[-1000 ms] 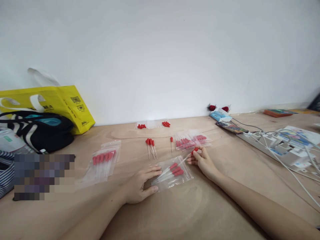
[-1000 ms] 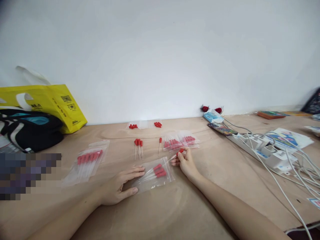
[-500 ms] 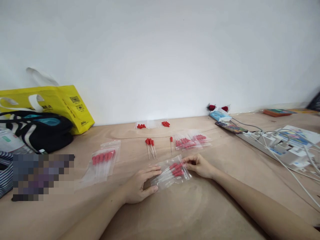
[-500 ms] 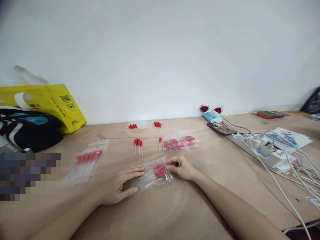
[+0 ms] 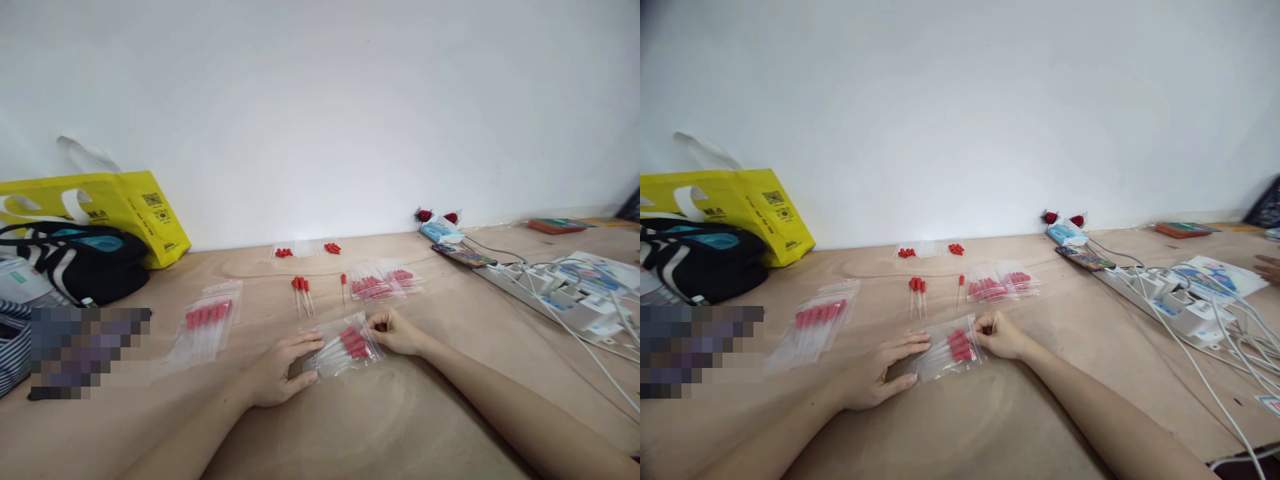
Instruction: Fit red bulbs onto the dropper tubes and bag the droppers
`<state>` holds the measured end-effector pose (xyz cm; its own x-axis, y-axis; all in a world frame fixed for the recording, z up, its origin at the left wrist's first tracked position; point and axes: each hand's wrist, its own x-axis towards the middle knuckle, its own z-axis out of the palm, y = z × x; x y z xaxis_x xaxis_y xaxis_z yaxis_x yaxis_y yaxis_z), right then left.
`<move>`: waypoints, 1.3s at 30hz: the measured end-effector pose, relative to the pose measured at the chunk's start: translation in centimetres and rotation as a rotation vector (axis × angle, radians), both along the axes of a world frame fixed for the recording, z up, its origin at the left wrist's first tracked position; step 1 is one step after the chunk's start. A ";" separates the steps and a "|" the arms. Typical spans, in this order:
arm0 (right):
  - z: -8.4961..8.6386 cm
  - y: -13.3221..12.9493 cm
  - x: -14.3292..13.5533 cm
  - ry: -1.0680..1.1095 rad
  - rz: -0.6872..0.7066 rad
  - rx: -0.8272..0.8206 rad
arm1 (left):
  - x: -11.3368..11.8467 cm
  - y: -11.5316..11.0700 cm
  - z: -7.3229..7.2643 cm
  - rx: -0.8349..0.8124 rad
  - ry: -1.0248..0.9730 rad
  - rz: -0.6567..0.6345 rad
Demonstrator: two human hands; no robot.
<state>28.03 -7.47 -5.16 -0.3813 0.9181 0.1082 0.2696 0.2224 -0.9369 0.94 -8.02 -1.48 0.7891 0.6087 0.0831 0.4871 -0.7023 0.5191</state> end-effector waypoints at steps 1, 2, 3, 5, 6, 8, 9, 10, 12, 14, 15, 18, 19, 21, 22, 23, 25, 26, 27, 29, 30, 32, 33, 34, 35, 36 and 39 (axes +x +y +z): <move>0.1 0.0 0.2 -0.016 0.019 -0.002 | 0.0 0.0 0.0 -0.002 0.001 0.001; 0.3 0.0 0.4 -0.028 0.031 0.000 | 0.0 0.0 -0.1 -0.003 0.004 0.000; 0.5 0.1 0.6 -0.034 0.033 0.005 | -0.1 0.0 -0.1 -0.005 0.007 -0.002; 1.2 0.8 0.8 -0.049 -0.024 0.030 | -0.1 0.0 -0.1 -0.012 0.009 -0.005; 1.6 1.4 0.8 -0.092 -0.096 0.055 | -0.1 0.0 -0.1 -0.017 0.007 -0.004; 2.6 3.0 0.4 -0.245 -0.293 0.115 | -0.2 0.0 -0.1 -0.022 0.002 0.002; 3.0 4.0 0.0 -0.364 -0.392 0.146 | -0.2 0.0 -0.1 -0.023 0.000 0.005; 3.4 5.0 -0.5 -0.424 -0.448 0.156 | -0.2 0.0 -0.1 -0.022 -0.002 0.006; 3.8 7.2 -2.0 -0.488 -0.505 0.149 | -0.2 0.0 -0.1 -0.020 -0.003 0.002; 3.7 9.1 -3.6 -0.552 -0.552 0.107 | -0.2 0.0 -0.1 -0.020 0.005 -0.004; 3.6 9.9 -4.4 -0.579 -0.570 0.081 | -0.2 0.0 -0.1 -0.019 0.011 -0.005; 3.0 11.4 -6.3 -0.627 -0.607 0.024 | -0.3 -0.1 0.0 -0.011 0.019 -0.002; 2.9 11.6 -6.8 -0.630 -0.616 0.017 | -0.3 -0.1 0.0 -0.007 0.011 -0.003; 3.0 11.7 -7.2 -0.618 -0.632 0.026 | -0.3 -0.1 -0.1 -0.002 -0.010 -0.009; 3.2 11.5 -7.1 -0.602 -0.637 0.041 | -0.3 -0.1 -0.2 -0.001 -0.020 -0.010; 3.4 11.2 -6.7 -0.577 -0.640 0.065 | -0.4 -0.1 -0.2 -0.002 -0.026 -0.011; 3.8 10.1 -5.3 -0.525 -0.642 0.120 | -0.4 0.0 -0.3 -0.006 -0.031 -0.011; 3.9 9.3 -4.2 -0.475 -0.651 0.156 | -0.4 0.0 -0.3 -0.008 -0.030 -0.011; 3.8 8.3 -3.0 -0.432 -0.668 0.183 | -0.3 0.0 -0.3 -0.010 -0.026 -0.011; 3.1 6.1 -0.6 -0.157 -0.759 0.288 | -0.3 -0.1 -0.2 -0.010 -0.010 -0.008; 2.5 5.0 0.5 0.012 -0.792 0.326 | -0.2 -0.1 -0.1 -0.008 -0.007 -0.006; 1.2 3.2 2.1 0.232 -0.811 0.310 | -0.1 -0.1 0.0 -0.006 -0.012 -0.005; 0.6 2.4 2.5 0.310 -0.819 0.283 | -0.1 -0.1 0.0 -0.006 -0.019 -0.003; 0.1 1.9 2.7 0.368 -0.825 0.246 | -0.1 -0.1 0.0 -0.006 -0.023 -0.002; -0.3 1.6 2.7 0.414 -0.835 0.211 | -0.1 -0.1 0.0 -0.006 -0.024 -0.001; -0.6 1.5 2.5 0.446 -0.844 0.184 | -0.1 -0.1 0.0 -0.004 -0.021 0.001; -0.7 1.5 1.5 0.485 -0.826 0.156 | 0.0 -0.1 0.1 0.003 -0.008 -0.001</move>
<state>29.55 -5.94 -5.83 0.4953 0.8385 0.2270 -0.0111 0.2674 -0.9635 0.96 -8.11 -1.42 0.7893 0.6072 0.0913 0.4818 -0.7045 0.5212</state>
